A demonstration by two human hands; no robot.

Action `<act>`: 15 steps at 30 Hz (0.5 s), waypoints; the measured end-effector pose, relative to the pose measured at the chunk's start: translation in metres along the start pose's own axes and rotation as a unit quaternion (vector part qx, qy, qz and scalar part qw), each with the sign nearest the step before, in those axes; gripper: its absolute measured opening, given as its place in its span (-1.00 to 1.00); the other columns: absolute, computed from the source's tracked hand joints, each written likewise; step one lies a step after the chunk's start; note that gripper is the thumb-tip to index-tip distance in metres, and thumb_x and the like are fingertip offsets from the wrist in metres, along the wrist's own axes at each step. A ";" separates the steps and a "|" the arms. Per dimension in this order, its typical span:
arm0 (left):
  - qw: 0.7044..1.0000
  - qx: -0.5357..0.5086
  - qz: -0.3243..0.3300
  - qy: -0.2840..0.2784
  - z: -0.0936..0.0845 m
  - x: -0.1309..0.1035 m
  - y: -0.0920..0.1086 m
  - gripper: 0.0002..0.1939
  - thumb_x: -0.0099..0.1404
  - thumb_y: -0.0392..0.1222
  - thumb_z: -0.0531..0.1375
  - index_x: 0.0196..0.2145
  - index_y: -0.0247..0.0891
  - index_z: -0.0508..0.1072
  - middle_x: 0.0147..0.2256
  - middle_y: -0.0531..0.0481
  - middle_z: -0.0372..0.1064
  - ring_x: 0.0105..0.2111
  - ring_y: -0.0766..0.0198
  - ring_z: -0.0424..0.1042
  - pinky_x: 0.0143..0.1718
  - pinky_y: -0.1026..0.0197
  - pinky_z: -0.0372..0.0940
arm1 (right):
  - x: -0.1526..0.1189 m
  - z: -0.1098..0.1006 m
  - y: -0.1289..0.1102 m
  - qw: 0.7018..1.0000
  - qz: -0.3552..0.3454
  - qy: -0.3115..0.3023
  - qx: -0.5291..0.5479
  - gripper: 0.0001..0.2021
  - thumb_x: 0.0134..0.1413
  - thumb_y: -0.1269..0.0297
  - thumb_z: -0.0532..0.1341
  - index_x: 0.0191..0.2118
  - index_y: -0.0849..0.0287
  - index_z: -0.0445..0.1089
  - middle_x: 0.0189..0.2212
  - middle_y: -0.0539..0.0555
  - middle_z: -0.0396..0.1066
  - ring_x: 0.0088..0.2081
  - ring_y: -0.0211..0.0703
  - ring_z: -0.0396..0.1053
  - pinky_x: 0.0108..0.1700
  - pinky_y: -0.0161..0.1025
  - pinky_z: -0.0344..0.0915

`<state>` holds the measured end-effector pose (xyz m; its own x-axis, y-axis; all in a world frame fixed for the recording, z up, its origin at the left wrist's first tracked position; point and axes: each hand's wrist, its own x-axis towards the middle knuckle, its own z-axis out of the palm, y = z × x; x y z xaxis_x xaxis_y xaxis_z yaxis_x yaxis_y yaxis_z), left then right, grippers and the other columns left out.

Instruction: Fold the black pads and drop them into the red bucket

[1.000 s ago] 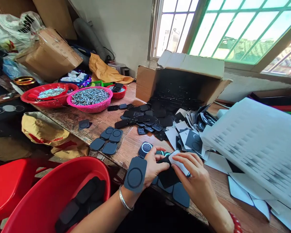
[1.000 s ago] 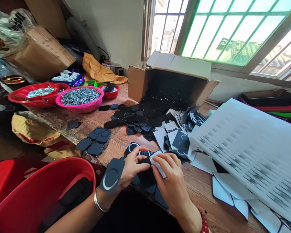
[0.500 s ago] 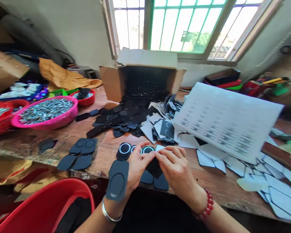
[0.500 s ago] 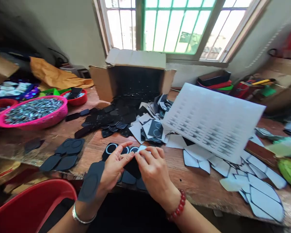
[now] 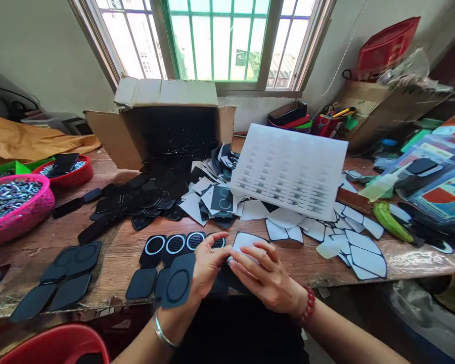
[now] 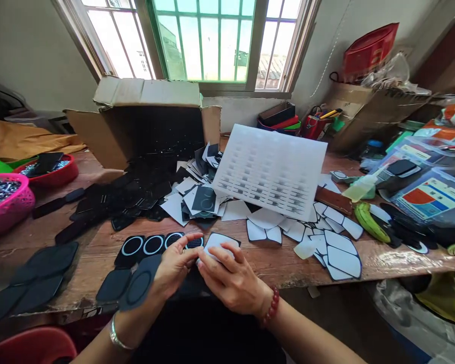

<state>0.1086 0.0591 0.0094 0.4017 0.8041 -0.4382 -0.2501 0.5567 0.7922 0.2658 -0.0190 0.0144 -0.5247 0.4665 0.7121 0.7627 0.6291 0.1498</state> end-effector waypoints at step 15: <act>0.975 0.193 0.111 0.015 0.054 0.080 -0.038 -0.66 0.20 -0.17 0.26 -0.09 -0.31 0.36 -0.46 -0.01 0.42 -0.49 0.28 0.41 -0.47 0.30 0.26 | -0.017 -0.082 -0.045 0.869 0.442 0.221 0.025 -0.85 0.13 0.48 0.24 -0.29 0.06 0.47 -0.14 0.10 0.38 -0.07 0.00 0.38 -0.15 -0.06 0.38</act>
<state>0.1975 0.0910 -0.0323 0.3474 0.9047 -0.2465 0.0259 0.2535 0.9670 0.2712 -0.1061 0.0517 0.4626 0.5041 0.7293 0.7707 0.1779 -0.6118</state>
